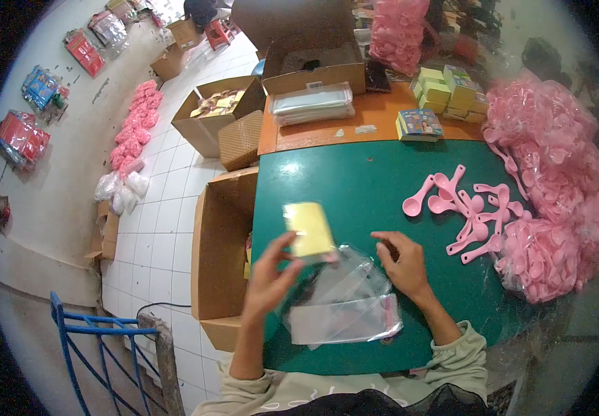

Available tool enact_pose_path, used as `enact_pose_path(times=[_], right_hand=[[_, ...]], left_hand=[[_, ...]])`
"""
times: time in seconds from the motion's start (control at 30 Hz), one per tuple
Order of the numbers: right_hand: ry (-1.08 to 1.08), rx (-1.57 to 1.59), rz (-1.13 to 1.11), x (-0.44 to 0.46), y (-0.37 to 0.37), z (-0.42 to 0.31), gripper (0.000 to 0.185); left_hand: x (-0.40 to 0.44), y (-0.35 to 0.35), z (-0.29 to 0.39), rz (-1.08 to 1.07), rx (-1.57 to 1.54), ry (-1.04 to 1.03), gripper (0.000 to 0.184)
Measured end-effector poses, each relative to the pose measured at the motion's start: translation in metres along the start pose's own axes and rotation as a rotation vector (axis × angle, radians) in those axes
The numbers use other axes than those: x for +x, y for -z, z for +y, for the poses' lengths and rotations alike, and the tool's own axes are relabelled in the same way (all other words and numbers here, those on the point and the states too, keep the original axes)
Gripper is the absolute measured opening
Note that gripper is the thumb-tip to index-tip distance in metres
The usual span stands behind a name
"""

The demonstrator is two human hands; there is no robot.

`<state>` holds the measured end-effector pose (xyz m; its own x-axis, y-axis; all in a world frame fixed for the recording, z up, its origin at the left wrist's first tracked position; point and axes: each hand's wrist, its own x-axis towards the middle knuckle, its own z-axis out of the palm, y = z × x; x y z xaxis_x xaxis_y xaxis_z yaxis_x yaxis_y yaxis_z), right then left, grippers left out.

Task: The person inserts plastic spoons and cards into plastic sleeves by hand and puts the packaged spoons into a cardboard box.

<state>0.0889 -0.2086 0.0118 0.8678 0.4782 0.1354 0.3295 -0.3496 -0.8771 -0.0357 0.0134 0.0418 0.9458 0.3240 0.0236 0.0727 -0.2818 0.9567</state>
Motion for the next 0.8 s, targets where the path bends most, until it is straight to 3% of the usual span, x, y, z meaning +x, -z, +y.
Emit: enact_pose_path(times=[0.07,0.1,0.13,0.2,0.27,0.3,0.37,0.43,0.53,0.7,0.8], right_hand=[[0.252,-0.248,0.159,0.013,0.016,0.005,0.018],[0.249,-0.311,0.188,0.02,0.024,0.01,0.018],[0.246,-0.373,0.216,0.028,0.033,0.016,0.017],[0.268,-0.417,0.216,0.046,0.047,0.03,0.018],[0.326,-0.388,0.161,0.067,0.06,0.044,0.02],[0.365,-0.439,0.136,0.077,0.065,0.054,0.021],[0.442,-0.545,0.082,0.091,0.072,0.07,0.022],[0.364,-0.648,0.016,0.096,0.078,0.065,0.019],[0.279,-0.76,0.012,0.1,0.085,0.068,0.014],[0.258,-0.643,0.148,0.094,0.088,0.04,0.016],[-0.057,0.038,0.068,0.096,0.082,0.014,0.025]], left_hand=[[-0.013,0.038,0.007,0.158,-0.004,0.083,0.05],[-0.018,0.053,0.003,0.272,0.06,0.032,0.045],[-0.025,0.067,-0.002,0.361,0.151,0.116,0.045],[-0.032,0.075,-0.014,0.589,1.216,0.003,0.046],[-0.026,0.063,0.012,0.35,1.151,0.151,0.045],[-0.021,0.053,0.01,0.234,0.963,0.003,0.039],[-0.007,0.012,0.008,-0.043,0.748,-0.104,0.039],[0.005,-0.033,0.024,-0.267,0.815,0.004,0.039],[0.022,-0.065,0.007,-0.339,0.921,-0.119,0.042],[0.068,-0.068,-0.02,-0.407,0.614,-0.164,0.03],[0.071,-0.062,-0.015,-0.357,0.604,-0.185,0.02]])
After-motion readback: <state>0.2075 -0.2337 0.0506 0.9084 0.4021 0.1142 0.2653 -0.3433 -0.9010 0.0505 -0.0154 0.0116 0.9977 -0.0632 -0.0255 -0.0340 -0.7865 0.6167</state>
